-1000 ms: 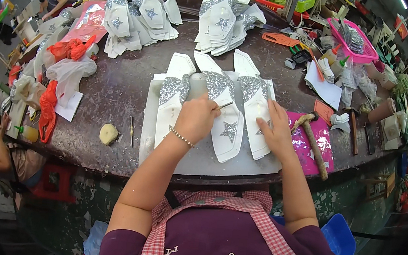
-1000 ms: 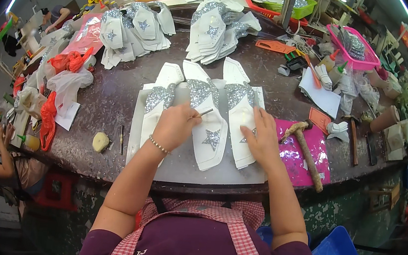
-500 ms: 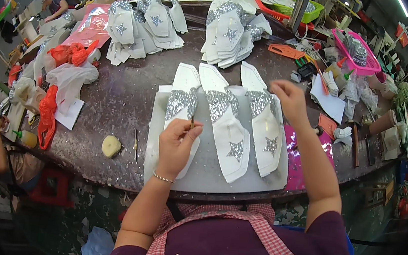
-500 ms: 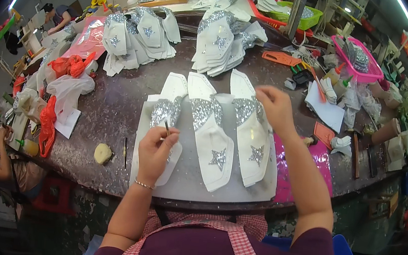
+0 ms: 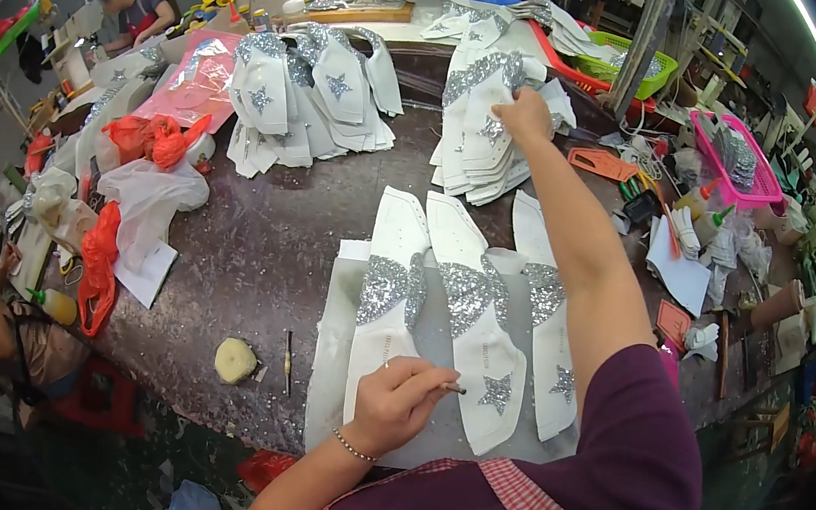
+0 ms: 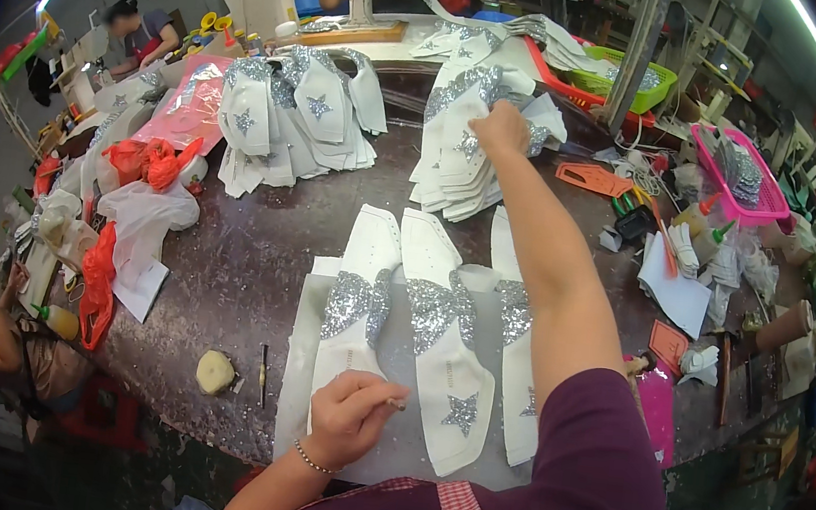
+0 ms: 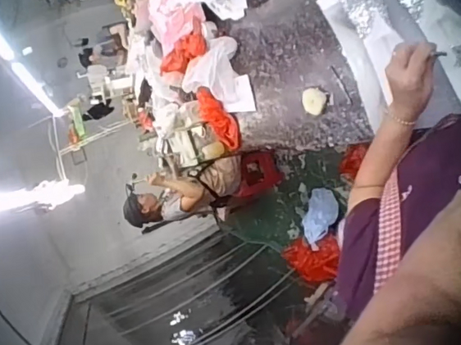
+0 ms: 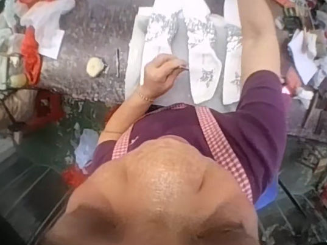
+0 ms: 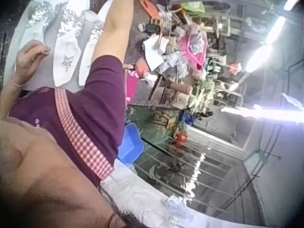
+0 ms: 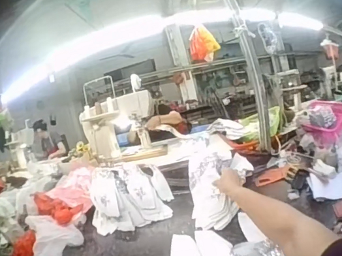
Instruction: The person uses a hammer and a small metal tool to secure silver star-shaped embellishments onto white shoe parts. They repeatedly tap the tool to set the decorations, then stack the finished pieces and retrieve new ones from a pile on the table.
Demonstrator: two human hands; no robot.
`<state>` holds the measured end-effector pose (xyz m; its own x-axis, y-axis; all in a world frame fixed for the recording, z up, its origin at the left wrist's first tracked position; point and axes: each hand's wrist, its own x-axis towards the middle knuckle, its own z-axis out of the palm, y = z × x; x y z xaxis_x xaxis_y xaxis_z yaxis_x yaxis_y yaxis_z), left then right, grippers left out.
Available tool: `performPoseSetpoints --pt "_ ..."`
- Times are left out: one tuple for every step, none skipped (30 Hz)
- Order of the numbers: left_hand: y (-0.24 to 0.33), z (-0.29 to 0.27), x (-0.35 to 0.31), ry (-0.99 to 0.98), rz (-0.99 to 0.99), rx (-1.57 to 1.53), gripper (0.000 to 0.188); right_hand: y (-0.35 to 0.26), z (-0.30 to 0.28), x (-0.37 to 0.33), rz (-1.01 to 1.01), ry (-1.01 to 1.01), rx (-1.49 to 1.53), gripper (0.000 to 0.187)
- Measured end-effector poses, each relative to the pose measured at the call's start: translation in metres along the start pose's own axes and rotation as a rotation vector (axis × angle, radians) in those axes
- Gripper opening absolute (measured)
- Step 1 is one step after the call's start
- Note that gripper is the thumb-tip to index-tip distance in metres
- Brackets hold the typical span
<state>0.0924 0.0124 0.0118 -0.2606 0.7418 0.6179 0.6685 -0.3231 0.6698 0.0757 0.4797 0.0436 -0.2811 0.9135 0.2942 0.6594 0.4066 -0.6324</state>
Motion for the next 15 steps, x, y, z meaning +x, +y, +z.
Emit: performPoseSetpoints --pt "0.001 0.001 0.0 -0.021 0.009 -0.027 0.023 0.026 0.007 0.018 0.013 -0.025 0.198 0.048" --pt "0.001 0.002 0.001 -0.033 0.018 -0.054 0.023 0.041 0.011 0.029 0.018 -0.049 0.395 0.045" --pt "0.0 0.0 -0.002 -0.014 0.004 -0.049 0.022 0.011 0.004 0.009 0.102 -0.14 0.784 0.036" --pt "0.0 0.0 -0.003 -0.012 0.008 -0.065 0.022 0.004 -0.009 0.0 0.094 -0.151 0.864 0.035" --pt "0.0 0.0 -0.003 -0.012 0.013 -0.081 0.021 0.0 -0.02 -0.006 0.085 -0.16 0.945 0.034" --pt "0.002 0.0 -0.003 0.002 -0.015 -0.106 0.021 -0.005 -0.034 -0.016 0.077 -0.167 1.026 0.034" --pt "0.004 0.0 -0.004 0.021 -0.044 -0.125 0.02 -0.021 -0.053 -0.038 0.077 -0.247 1.155 0.035" --pt "0.006 0.0 -0.002 0.033 -0.068 -0.15 0.019 -0.022 -0.066 -0.051 0.049 -0.262 1.17 0.034" --pt "0.005 -0.002 -0.001 0.052 -0.055 -0.141 0.017 -0.023 -0.076 -0.06 0.021 -0.279 1.187 0.034" --pt "0.002 -0.004 0.0 0.071 -0.045 -0.13 0.015 -0.027 -0.087 -0.075 -0.006 -0.301 1.204 0.033" --pt "0.001 -0.005 0.001 0.092 -0.036 -0.12 0.013 -0.034 -0.098 -0.093 -0.013 -0.337 1.236 0.033" --pt "0.003 -0.005 0.002 0.155 -0.136 -0.264 0.009 -0.05 -0.108 -0.119 -0.021 -0.386 1.274 0.032" --pt "0.004 -0.006 0.003 0.217 -0.237 -0.407 0.006 -0.063 -0.115 -0.144 -0.026 -0.437 1.313 0.032" --pt "0.006 -0.006 0.005 0.275 -0.34 -0.558 0.005 -0.07 -0.122 -0.167 -0.04 -0.485 1.313 0.031" --pt "0.005 -0.014 0.006 0.237 -0.428 -0.548 0.01 -0.074 -0.128 -0.189 -0.047 -0.532 1.315 0.031"
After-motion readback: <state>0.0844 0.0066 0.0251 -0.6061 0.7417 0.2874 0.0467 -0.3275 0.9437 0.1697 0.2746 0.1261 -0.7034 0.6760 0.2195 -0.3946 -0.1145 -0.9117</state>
